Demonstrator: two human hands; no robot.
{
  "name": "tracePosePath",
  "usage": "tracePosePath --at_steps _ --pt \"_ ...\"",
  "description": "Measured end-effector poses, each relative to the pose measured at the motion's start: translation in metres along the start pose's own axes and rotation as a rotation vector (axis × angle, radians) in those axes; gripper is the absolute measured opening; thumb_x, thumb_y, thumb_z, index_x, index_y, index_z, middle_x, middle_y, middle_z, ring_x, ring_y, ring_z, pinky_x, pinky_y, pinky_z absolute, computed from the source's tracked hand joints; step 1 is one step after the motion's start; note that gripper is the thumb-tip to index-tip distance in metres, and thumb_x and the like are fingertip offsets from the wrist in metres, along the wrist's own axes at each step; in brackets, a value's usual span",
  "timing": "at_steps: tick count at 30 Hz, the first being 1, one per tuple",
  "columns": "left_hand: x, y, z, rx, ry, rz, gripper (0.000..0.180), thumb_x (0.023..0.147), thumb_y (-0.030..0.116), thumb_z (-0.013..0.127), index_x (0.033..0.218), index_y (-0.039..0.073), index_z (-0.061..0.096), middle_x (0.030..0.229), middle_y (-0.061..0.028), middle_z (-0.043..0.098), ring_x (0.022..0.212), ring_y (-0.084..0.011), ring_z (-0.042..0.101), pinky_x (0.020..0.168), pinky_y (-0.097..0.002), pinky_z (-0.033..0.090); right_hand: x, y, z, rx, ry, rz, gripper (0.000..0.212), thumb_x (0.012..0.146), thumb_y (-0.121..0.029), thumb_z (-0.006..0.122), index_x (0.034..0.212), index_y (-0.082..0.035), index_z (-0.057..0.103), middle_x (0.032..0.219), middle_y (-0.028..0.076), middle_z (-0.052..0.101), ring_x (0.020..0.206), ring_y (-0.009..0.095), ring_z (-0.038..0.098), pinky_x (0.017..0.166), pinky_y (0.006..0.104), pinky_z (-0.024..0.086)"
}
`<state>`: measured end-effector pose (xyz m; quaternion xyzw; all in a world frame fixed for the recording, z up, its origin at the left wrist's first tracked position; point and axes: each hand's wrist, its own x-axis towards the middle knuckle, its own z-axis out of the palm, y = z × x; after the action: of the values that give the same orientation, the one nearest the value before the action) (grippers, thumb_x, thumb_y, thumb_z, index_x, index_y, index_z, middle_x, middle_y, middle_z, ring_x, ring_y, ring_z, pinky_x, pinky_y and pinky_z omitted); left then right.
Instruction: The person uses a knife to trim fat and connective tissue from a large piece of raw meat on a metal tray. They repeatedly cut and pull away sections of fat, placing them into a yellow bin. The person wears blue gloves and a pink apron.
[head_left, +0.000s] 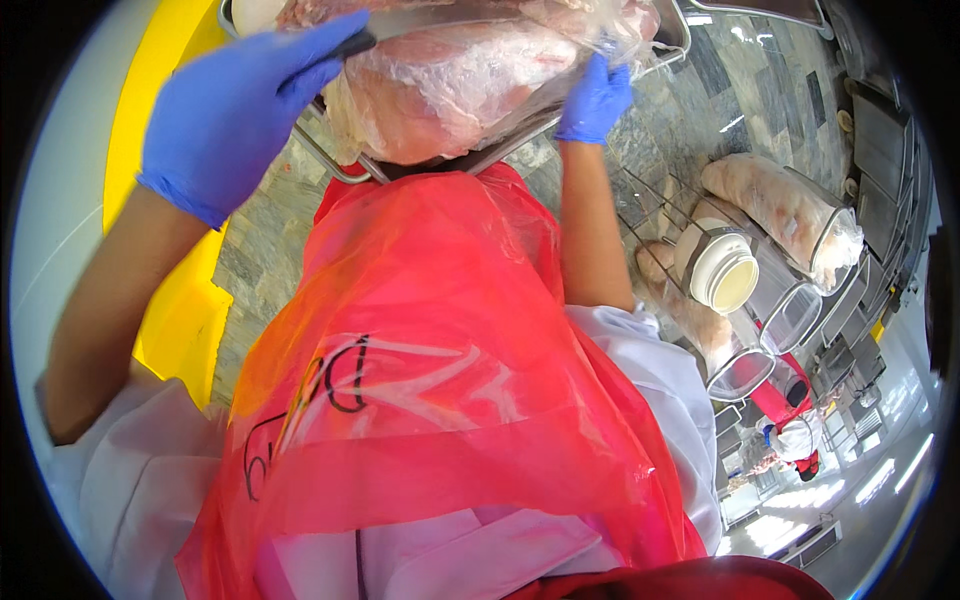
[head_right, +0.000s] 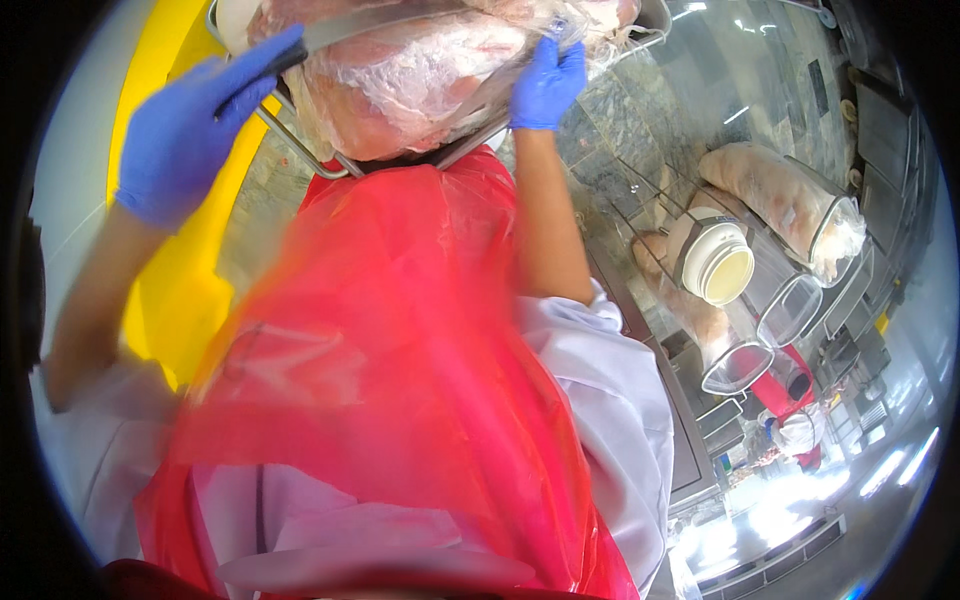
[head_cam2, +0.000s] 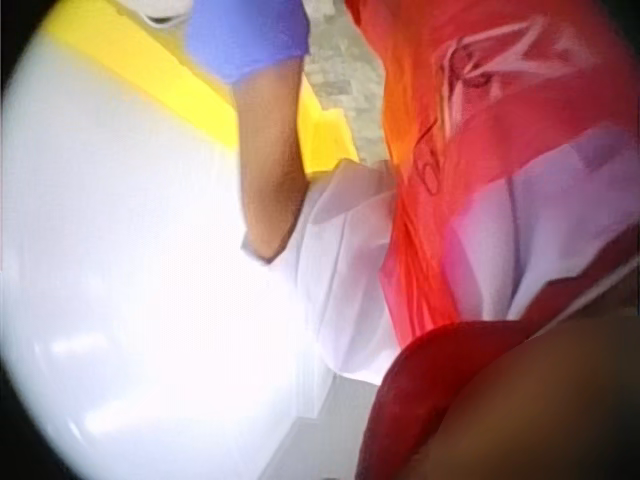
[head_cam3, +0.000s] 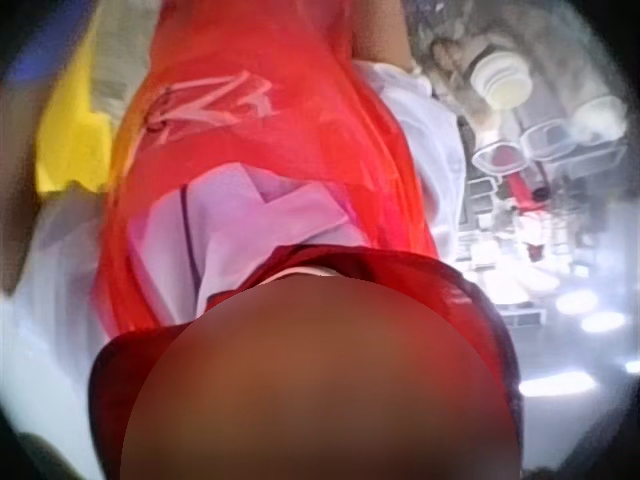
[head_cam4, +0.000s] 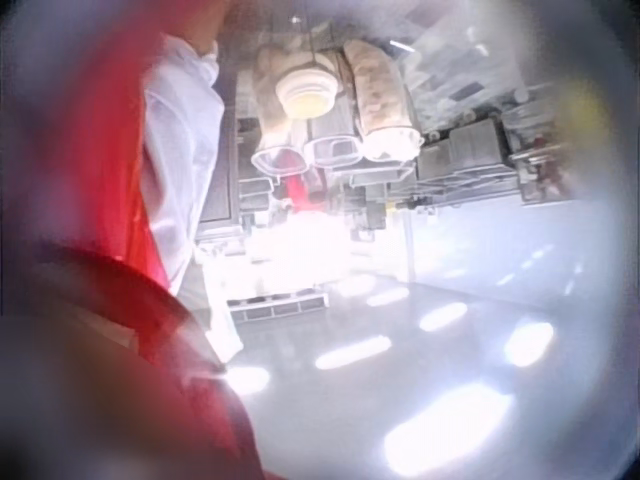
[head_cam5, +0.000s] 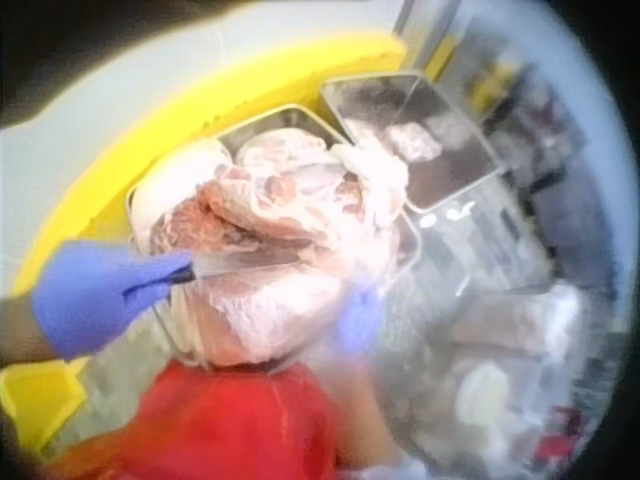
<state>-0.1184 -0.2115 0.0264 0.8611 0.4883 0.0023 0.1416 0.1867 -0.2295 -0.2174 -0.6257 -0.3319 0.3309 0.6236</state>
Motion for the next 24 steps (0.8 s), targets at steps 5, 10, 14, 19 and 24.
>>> tracePosePath --at_steps 5,10,14,19,24 --pt "-0.025 -0.025 0.051 -0.087 0.026 -0.117 0.048 0.097 0.018 0.070 0.141 0.037 0.063 0.076 -0.0080 0.053 0.064 -0.0235 0.054 0.064 -0.0355 0.050 -0.010 0.022 0.048 0.130 0.281 -0.079 0.031 0.100 -0.014 0.052 0.119 0.009 0.063 0.107 0.012 0.067 0.095 0.019 0.060 0.086 0.0341 0.050" --pt "-0.007 -0.088 0.081 -0.009 0.084 0.118 0.051 0.099 0.021 0.067 0.146 0.040 0.058 0.077 -0.0085 0.050 0.063 -0.0251 0.054 0.061 -0.0373 0.049 -0.009 0.028 0.049 0.150 0.392 -0.065 0.027 0.100 -0.018 0.052 0.102 0.007 0.062 0.097 0.010 0.064 0.088 0.020 0.059 0.081 0.0346 0.051" --pt "0.021 -0.132 0.093 0.076 -0.040 0.178 0.049 0.103 0.028 0.059 0.151 0.038 0.053 0.083 -0.0093 0.052 0.067 -0.0291 0.058 0.063 -0.0381 0.049 -0.014 0.028 0.038 -0.101 0.389 -0.076 0.025 0.100 -0.018 0.054 0.099 0.007 0.061 0.094 0.009 0.065 0.087 0.018 0.059 0.082 0.0338 0.051" --pt "0.039 -0.178 0.110 -0.017 0.059 0.296 0.049 0.102 0.026 0.060 0.150 0.039 0.053 0.088 -0.0085 0.059 0.070 -0.0295 0.062 0.064 -0.0380 0.051 -0.016 -0.018 0.013 -0.139 0.222 -0.112 0.023 0.096 -0.010 0.061 0.110 0.008 0.066 0.097 0.007 0.068 0.090 0.017 0.063 0.087 0.0334 0.052" --pt "-0.018 -0.195 0.130 -0.276 0.196 0.154 0.047 0.100 0.023 0.066 0.146 0.031 0.059 0.084 -0.0090 0.060 0.070 -0.0282 0.062 0.064 -0.0373 0.051 -0.018 -0.097 -0.004 -0.688 -0.036 -0.462 0.027 0.088 -0.005 0.073 0.112 0.006 0.070 0.110 0.009 0.072 0.097 0.014 0.065 0.086 0.0312 0.052"
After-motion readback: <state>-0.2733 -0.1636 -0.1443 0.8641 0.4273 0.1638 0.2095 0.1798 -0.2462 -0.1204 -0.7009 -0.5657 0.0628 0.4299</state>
